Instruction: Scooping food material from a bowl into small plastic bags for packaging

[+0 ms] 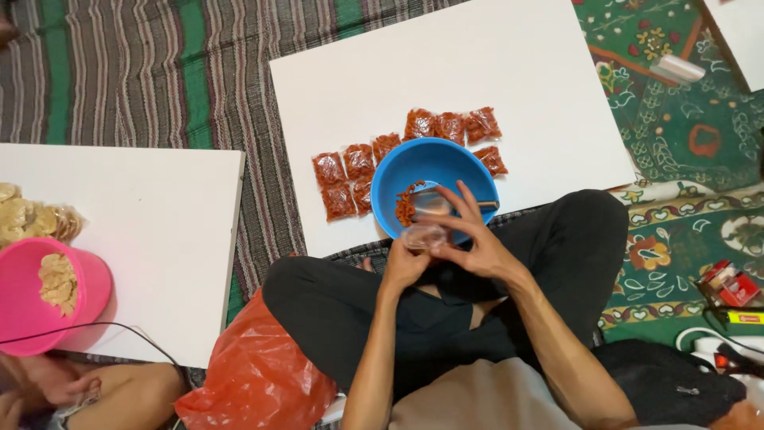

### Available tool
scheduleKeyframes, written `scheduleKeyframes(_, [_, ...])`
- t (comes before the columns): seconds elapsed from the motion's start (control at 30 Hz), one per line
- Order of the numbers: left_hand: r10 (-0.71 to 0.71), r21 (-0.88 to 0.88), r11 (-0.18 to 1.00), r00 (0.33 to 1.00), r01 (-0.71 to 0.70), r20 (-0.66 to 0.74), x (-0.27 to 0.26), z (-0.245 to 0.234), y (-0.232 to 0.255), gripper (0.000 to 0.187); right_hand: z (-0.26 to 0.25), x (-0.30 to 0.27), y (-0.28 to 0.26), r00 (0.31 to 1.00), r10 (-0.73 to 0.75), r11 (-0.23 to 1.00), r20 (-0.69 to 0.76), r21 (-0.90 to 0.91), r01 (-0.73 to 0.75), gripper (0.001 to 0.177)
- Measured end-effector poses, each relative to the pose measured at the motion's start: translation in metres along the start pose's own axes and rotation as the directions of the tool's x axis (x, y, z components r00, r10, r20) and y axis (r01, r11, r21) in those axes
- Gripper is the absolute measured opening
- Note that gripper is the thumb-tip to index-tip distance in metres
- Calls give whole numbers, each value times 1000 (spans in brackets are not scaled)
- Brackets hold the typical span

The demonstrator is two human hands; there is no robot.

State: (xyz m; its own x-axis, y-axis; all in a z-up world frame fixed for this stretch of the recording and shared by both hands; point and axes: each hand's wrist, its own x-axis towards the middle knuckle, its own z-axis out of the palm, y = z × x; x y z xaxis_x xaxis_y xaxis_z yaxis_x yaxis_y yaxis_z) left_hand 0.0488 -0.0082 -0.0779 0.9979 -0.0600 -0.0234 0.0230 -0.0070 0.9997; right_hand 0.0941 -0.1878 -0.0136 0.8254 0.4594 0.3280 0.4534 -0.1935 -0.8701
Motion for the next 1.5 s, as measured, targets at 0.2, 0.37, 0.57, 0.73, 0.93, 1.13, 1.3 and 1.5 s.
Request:
scheduleKeyframes(0.2, [-36,1,999,938,39,-345,-31,-41,-1,25,-23,10,41,999,25,904,-48,-426,-43,53])
scheduleKeyframes(0.37, [63,36,998,936,-54,-345,-23,-35,-5,10,6,7,126,994,102,449,49,-894,-2,50])
scheduleKeyframes(0.57, [-83,55,992,898,118,-432,-24,-34,-6,16,24,19,139,1000,16,398,-10,-917,-15,31])
scheduleKeyframes(0.73, [-132,88,977,876,194,-464,-21,-36,-30,20,21,28,131,999,-20,474,-35,-880,-21,26])
scheduleKeyframes(0.93, [-91,26,993,876,117,-474,-19,-32,-9,13,25,28,146,993,94,588,-68,-801,-111,28])
scheduleKeyframes(1.13, [-96,-167,986,888,22,-449,-19,-35,0,21,21,33,151,979,193,610,-66,-774,-172,31])
scheduleKeyframes(1.3, [-126,-36,991,842,126,-524,-26,-40,-18,13,6,31,136,963,254,635,-90,-736,-236,31])
scheduleKeyframes(1.5, [-115,-8,992,876,126,-469,-25,-35,-12,12,-26,22,124,941,309,630,-138,-711,-311,31])
